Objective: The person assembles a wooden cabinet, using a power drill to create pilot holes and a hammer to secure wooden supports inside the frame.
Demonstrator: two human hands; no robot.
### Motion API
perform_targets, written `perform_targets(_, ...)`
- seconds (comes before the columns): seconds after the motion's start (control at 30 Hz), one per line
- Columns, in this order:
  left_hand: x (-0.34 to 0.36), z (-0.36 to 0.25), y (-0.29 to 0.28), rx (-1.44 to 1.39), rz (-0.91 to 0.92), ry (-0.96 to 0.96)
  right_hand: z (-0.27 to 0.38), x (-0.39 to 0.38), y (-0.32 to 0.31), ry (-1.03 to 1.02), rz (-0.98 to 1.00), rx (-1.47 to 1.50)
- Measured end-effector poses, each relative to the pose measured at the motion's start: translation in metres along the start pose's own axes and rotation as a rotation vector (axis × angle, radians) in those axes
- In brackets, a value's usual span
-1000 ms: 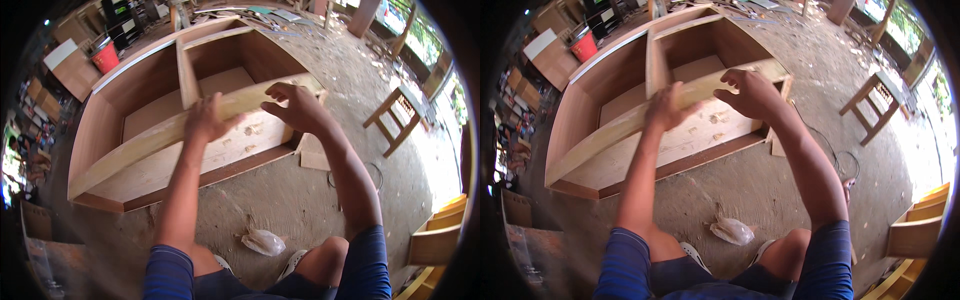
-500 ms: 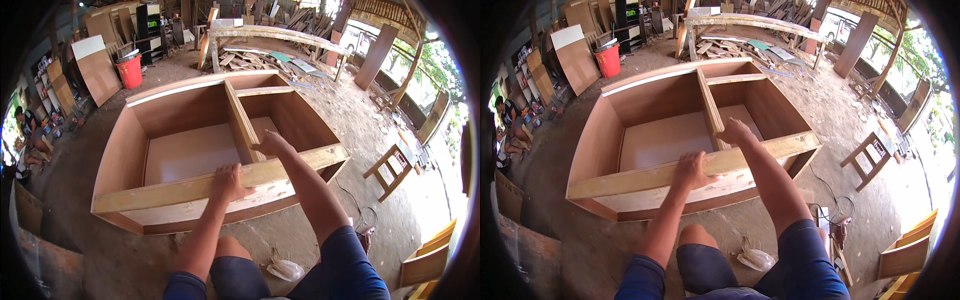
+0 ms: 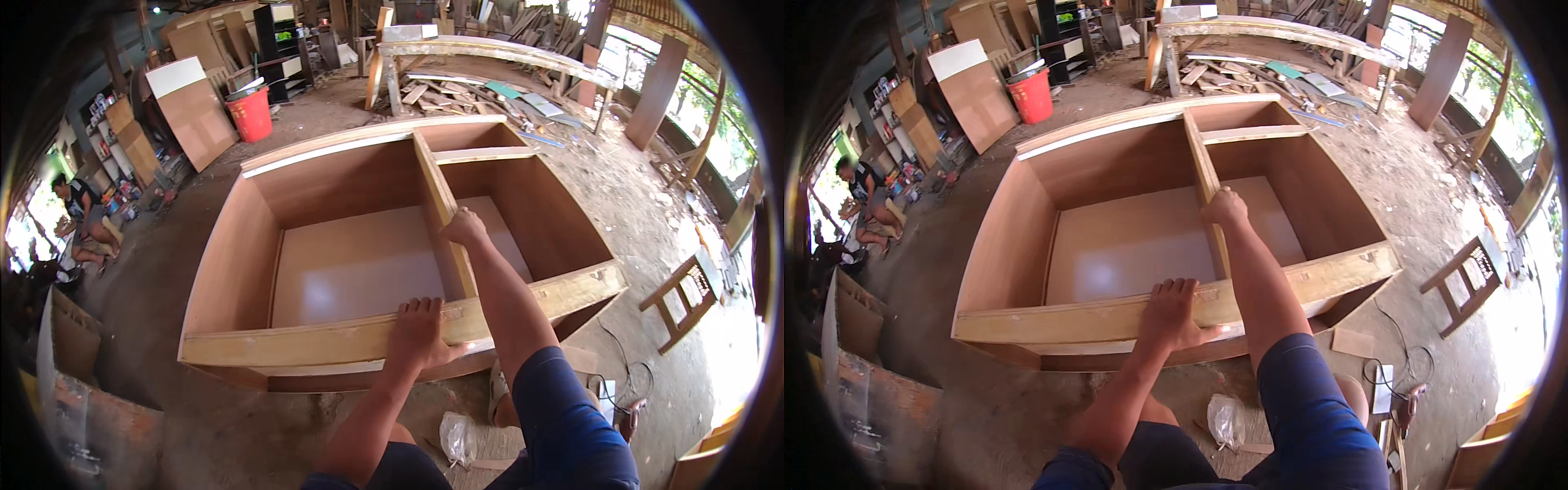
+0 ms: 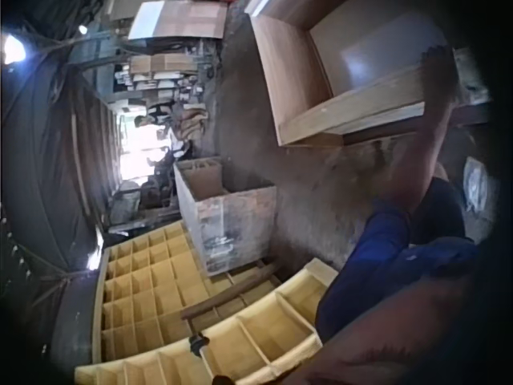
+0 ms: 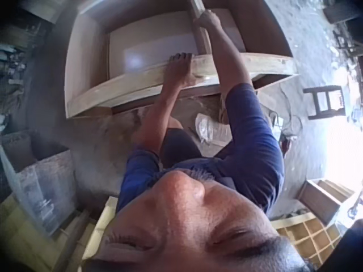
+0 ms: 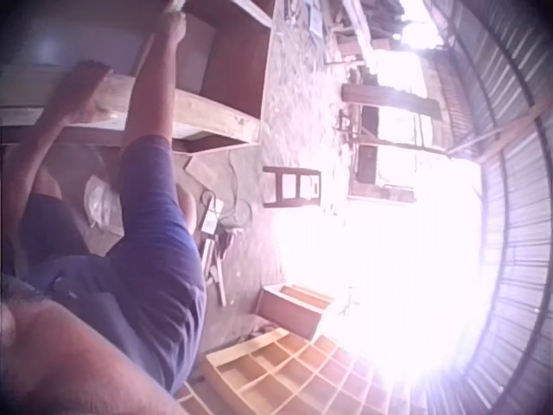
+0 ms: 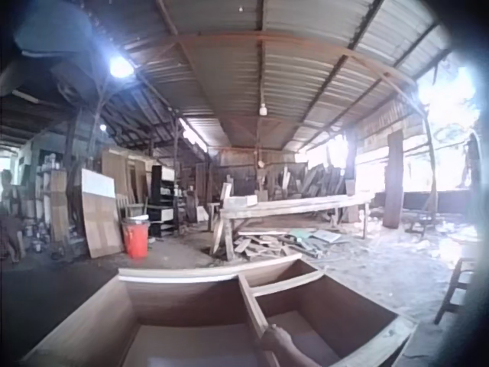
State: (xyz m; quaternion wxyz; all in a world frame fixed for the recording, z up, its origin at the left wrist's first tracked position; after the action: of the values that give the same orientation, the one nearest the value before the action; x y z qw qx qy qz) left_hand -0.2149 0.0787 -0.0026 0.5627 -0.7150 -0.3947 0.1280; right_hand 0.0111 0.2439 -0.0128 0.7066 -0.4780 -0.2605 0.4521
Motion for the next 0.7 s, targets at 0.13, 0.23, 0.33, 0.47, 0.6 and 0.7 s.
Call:
perform_targets(0.13, 0.001, -0.007, -0.009, -0.074, 0.049, -0.027, -0.018, 0.034, 0.020, 0.053, -0.034, 0.163)
perform_targets(0.23, -0.002, 0.000, -0.003, -0.044, 0.054, -0.080, -0.019, 0.035, 0.028, -0.023, -0.120, 0.197)
perform_targets(0.33, -0.006, 0.001, -0.003, -0.012, 0.044, -0.059, -0.005, 0.020, 0.022, 0.049, -0.056, 0.223)
perform_targets(0.47, -0.011, -0.004, -0.002, 0.019, 0.027, -0.079, -0.005, 0.012, 0.009, 0.029, -0.068, 0.207)
perform_targets(0.6, -0.027, -0.010, 0.000, -0.010, 0.015, -0.068, -0.009, -0.011, -0.001, -0.006, -0.105, 0.151)
perform_targets(0.7, -0.046, -0.020, -0.005, -0.057, -0.005, -0.053, -0.010, -0.040, -0.004, -0.033, -0.199, 0.170)
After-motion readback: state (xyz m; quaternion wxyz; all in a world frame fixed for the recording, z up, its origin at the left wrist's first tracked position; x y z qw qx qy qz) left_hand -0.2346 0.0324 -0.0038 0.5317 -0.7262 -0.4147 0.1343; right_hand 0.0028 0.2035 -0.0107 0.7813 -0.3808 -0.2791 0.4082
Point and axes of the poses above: each hand's wrist, its own x-axis towards the middle knuckle, its own y-axis out of the palm, z = x × y, the point moved 5 cm from there along x, towards the middle knuckle, and after that the axes turned 1 degree about -y, right-handed, at the moved point
